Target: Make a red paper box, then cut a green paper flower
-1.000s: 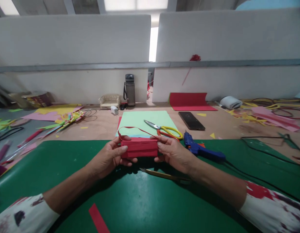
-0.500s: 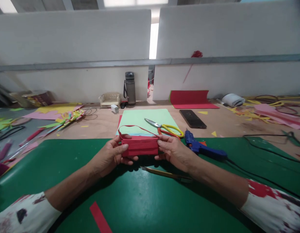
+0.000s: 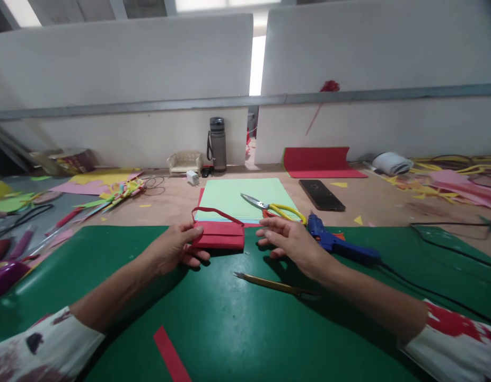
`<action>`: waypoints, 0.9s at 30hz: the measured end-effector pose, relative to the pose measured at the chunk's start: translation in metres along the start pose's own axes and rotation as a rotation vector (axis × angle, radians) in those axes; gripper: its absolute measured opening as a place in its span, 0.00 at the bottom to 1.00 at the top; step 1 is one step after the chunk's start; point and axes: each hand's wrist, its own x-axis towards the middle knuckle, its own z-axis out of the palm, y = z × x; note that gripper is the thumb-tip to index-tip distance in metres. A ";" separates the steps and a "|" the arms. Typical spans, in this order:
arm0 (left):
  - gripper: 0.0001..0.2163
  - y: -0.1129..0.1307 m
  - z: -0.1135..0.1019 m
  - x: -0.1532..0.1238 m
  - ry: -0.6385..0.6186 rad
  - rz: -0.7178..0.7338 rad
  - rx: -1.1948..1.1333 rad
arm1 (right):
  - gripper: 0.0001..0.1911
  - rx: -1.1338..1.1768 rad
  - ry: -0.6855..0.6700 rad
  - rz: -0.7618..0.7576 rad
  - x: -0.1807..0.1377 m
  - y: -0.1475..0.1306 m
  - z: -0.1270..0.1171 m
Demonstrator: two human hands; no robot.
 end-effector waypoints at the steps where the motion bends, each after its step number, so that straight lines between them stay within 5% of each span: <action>1: 0.10 0.001 -0.001 0.000 0.007 -0.007 0.026 | 0.13 -0.042 -0.012 -0.011 -0.002 -0.001 -0.001; 9: 0.15 0.008 -0.010 -0.001 0.149 0.082 0.329 | 0.09 -0.724 -0.230 -0.451 -0.033 -0.007 -0.001; 19: 0.21 0.002 -0.012 0.007 0.330 0.278 0.678 | 0.12 -0.857 -0.303 -0.509 -0.042 -0.004 -0.007; 23: 0.31 -0.001 -0.008 0.007 0.354 0.408 0.865 | 0.13 -0.991 -0.367 -0.582 -0.031 -0.036 -0.004; 27: 0.37 -0.004 -0.005 0.007 0.284 0.392 1.015 | 0.09 -1.204 -0.351 -0.557 0.012 -0.077 0.019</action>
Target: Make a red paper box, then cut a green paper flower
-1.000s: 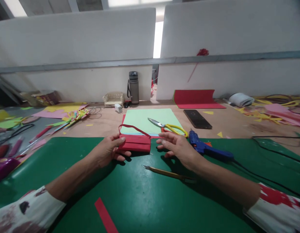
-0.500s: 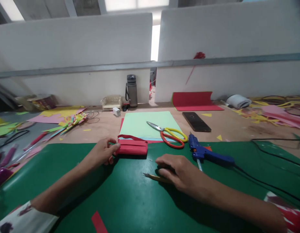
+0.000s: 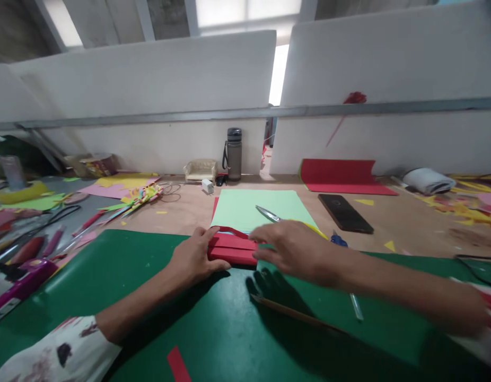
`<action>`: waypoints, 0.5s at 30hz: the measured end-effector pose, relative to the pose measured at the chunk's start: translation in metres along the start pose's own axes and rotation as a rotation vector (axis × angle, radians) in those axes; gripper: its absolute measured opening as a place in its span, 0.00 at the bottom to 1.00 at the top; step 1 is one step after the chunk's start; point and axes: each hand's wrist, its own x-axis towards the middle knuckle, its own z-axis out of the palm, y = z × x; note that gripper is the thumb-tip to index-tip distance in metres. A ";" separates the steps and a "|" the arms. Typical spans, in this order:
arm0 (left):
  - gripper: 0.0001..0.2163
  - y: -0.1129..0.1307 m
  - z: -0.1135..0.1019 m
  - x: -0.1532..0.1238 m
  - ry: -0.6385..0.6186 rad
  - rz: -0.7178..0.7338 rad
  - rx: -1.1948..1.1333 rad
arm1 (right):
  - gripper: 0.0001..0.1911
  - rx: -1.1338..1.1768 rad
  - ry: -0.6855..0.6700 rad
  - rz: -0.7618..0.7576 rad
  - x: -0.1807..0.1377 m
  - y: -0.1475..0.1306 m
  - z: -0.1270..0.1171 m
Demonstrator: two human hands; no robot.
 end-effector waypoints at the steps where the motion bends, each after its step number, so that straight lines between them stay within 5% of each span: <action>1: 0.38 0.000 0.001 0.000 -0.015 0.006 0.031 | 0.09 -0.042 -0.001 -0.012 0.018 0.001 -0.003; 8: 0.32 0.004 0.008 0.000 -0.033 0.050 0.187 | 0.14 -0.043 -0.040 -0.141 0.122 0.024 0.022; 15: 0.26 0.009 0.009 0.001 -0.015 0.049 0.326 | 0.18 0.000 -0.164 -0.307 0.157 0.034 0.051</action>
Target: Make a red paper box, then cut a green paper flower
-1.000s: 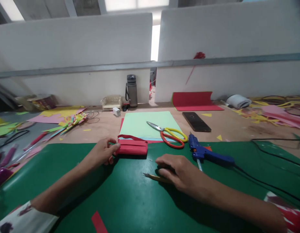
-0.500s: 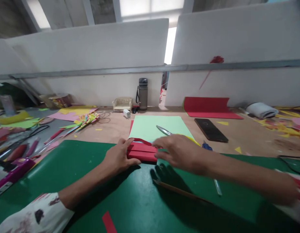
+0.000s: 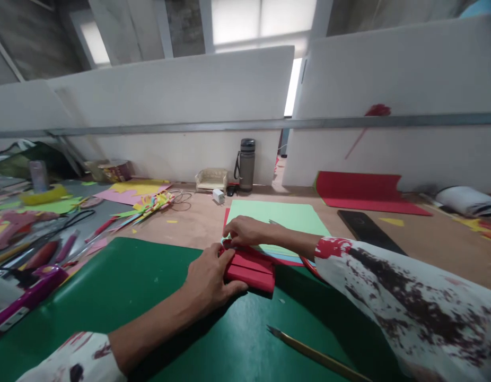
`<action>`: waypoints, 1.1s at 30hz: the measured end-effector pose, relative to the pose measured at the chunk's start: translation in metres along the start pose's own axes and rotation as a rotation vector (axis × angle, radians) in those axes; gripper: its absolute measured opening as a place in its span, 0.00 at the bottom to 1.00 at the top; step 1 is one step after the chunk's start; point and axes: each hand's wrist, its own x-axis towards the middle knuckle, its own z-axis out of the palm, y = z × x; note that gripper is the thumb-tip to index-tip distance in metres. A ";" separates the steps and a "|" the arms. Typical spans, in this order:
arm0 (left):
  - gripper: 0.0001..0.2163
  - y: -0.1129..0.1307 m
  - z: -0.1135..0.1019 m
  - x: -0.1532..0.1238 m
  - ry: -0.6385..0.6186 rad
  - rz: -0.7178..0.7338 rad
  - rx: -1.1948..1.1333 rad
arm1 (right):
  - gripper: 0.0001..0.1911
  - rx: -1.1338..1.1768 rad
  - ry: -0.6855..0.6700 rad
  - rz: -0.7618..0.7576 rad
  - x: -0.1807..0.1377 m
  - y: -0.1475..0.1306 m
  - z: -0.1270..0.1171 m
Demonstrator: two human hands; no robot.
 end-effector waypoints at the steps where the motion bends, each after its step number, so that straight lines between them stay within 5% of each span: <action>1: 0.26 0.000 0.000 0.000 0.001 0.002 0.002 | 0.17 0.006 0.002 -0.015 0.001 0.002 0.003; 15: 0.23 -0.002 0.006 -0.001 0.049 0.085 0.039 | 0.17 0.009 0.053 -0.018 -0.005 0.010 0.018; 33: 0.20 -0.001 0.003 0.000 0.030 0.082 0.066 | 0.21 -0.017 -0.054 -0.172 -0.006 -0.003 0.003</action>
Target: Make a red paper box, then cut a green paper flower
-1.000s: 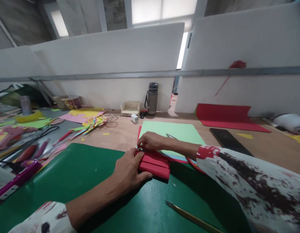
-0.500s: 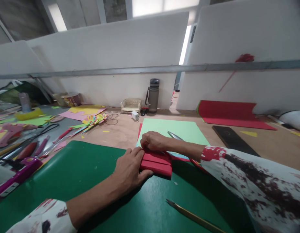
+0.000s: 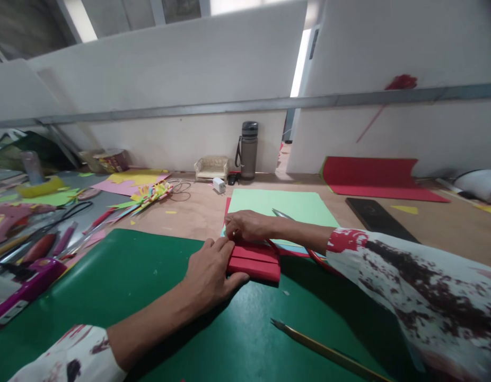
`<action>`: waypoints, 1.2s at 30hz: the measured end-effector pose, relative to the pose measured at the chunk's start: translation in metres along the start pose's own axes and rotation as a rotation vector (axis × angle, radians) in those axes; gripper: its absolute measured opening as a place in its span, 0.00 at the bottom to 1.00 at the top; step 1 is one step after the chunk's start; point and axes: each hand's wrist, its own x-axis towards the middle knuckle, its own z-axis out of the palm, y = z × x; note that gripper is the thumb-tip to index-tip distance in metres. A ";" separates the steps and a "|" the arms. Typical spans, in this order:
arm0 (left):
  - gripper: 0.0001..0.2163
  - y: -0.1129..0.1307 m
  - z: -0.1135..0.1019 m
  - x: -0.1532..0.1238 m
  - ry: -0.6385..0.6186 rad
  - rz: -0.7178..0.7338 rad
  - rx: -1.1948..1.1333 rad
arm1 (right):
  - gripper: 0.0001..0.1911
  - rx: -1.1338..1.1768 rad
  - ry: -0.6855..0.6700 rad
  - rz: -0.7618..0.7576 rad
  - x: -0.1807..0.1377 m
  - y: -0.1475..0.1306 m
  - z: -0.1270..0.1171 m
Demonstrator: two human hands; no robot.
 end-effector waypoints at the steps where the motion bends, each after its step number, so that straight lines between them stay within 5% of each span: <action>1: 0.20 0.000 0.000 0.000 -0.001 -0.001 0.005 | 0.21 0.003 -0.005 -0.004 0.001 0.001 0.001; 22: 0.23 -0.002 0.001 -0.001 -0.010 0.007 -0.016 | 0.19 0.019 0.042 0.057 -0.006 0.009 -0.001; 29: 0.21 -0.010 -0.004 0.002 -0.052 0.024 -0.010 | 0.14 0.030 0.086 0.160 -0.054 0.010 -0.028; 36: 0.19 -0.022 -0.003 0.007 -0.041 0.088 -0.028 | 0.24 -0.062 -0.054 0.142 -0.083 0.007 -0.015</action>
